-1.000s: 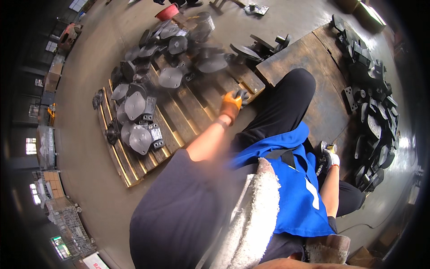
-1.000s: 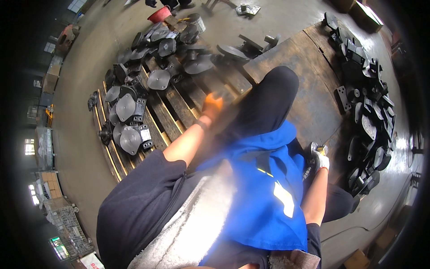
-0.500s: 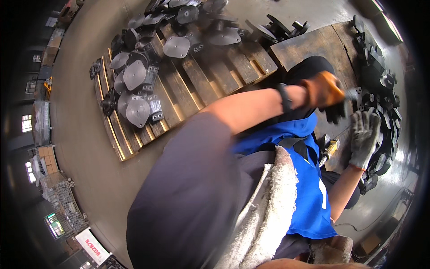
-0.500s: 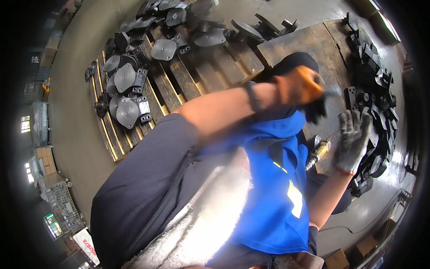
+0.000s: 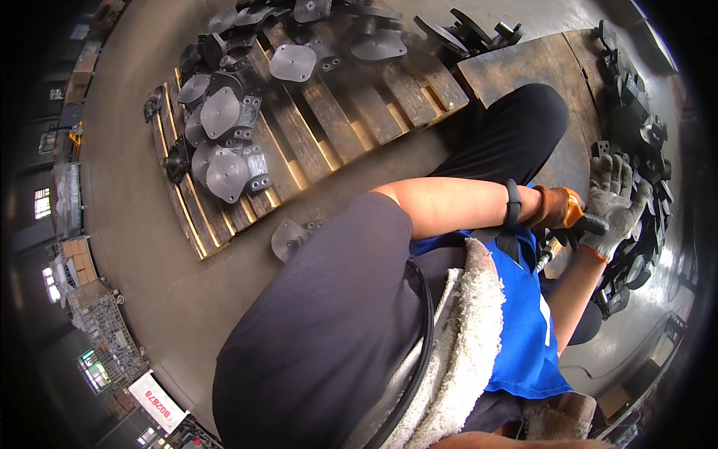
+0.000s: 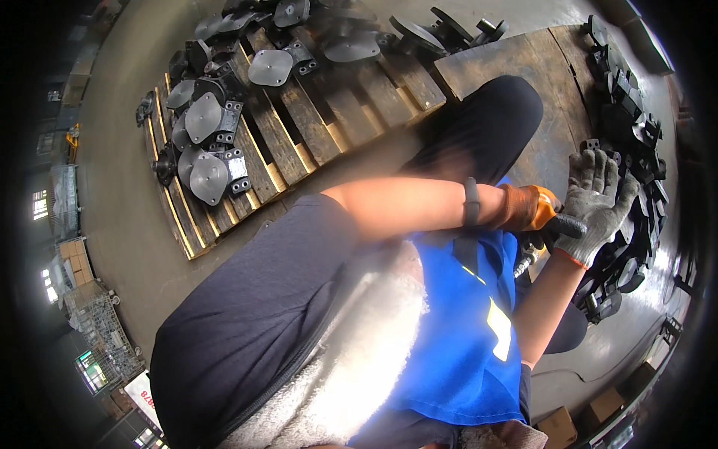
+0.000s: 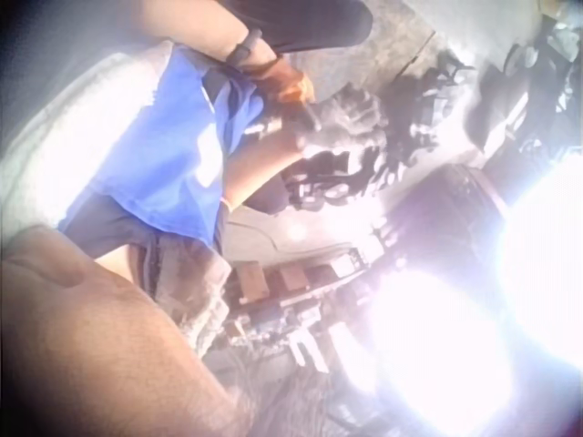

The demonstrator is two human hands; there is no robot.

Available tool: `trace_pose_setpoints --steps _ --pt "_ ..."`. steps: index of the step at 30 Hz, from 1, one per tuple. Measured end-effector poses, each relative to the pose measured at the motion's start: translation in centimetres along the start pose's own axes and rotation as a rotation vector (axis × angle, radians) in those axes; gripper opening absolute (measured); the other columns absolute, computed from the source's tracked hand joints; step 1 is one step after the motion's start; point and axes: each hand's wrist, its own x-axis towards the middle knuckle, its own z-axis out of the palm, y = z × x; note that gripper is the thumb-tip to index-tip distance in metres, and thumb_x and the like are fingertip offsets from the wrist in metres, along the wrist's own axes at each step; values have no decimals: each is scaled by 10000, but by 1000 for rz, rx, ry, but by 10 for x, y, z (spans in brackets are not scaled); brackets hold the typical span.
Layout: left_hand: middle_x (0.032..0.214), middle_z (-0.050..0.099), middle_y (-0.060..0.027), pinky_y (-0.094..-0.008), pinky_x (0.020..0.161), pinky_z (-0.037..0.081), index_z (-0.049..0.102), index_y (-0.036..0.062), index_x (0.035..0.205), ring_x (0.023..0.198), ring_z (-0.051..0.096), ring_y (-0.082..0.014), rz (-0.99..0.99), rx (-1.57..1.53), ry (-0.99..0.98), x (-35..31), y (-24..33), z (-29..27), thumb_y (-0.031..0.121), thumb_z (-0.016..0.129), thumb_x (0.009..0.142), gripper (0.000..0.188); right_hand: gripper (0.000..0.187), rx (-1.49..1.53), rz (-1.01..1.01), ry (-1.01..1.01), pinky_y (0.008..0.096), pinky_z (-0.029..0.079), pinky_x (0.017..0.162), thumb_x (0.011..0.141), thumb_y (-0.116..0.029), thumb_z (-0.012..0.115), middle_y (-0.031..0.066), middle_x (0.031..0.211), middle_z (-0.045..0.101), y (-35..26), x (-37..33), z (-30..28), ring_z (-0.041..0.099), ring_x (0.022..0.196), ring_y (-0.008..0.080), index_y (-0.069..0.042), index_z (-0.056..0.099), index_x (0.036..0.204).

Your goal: The person uses a handheld angle grinder to smooth the edges of metal parts. They pick up each part from a pile, grind it while seated, and place it back down, repeating the process.

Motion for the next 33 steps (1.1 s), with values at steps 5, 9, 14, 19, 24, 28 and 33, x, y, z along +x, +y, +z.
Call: trace_pose_setpoints --steps 5,9,14,19,24,28,33 --pt "863 736 -105 -368 709 537 728 108 925 810 704 -300 336 521 -57 42 -56 -7 345 754 794 272 618 -56 -37 47 679 375 1070 906 -414 664 202 1312 539 9 9 -5 532 1205 404 -3 444 1310" --pt "878 732 -130 -376 746 529 727 106 926 842 693 -330 357 654 81 51 -71 -3 300 741 796 233 629 46 28 132 759 323 1044 887 -409 680 205 1331 515 16 0 5 481 1262 411 -4 453 1312" --pt "972 732 -157 -416 806 532 732 116 1001 909 693 -334 490 294 100 43 -66 -3 344 646 877 273 681 69 70 162 735 307 1071 879 -441 688 198 1337 509 17 -7 17 459 1285 393 -18 443 1353" --pt "914 730 -164 -416 798 541 735 99 945 881 697 -344 228 562 143 49 -73 -5 286 645 834 236 688 -108 -15 213 623 423 994 891 -512 657 122 1265 565 22 3 -1 525 1196 325 -53 459 1363" --pt "824 708 -179 -427 719 542 724 81 854 813 685 -385 345 633 228 24 -45 0 270 662 808 204 576 -264 -104 183 454 472 850 923 -585 575 61 1171 621 15 2 -14 551 1050 230 -104 586 1238" --pt "781 690 -185 -413 675 530 707 68 836 771 673 -388 374 572 213 -8 -12 -5 256 667 827 192 656 -233 45 83 439 460 908 941 -633 493 84 1210 626 19 -9 -4 569 1046 242 -82 575 1287" --pt "837 725 -145 -416 745 538 741 98 887 826 702 -340 212 835 -126 -22 11 9 256 631 853 196 546 -783 -10 -306 353 399 1078 1019 -414 504 128 1420 543 40 -3 -42 518 1274 239 -47 499 1423"
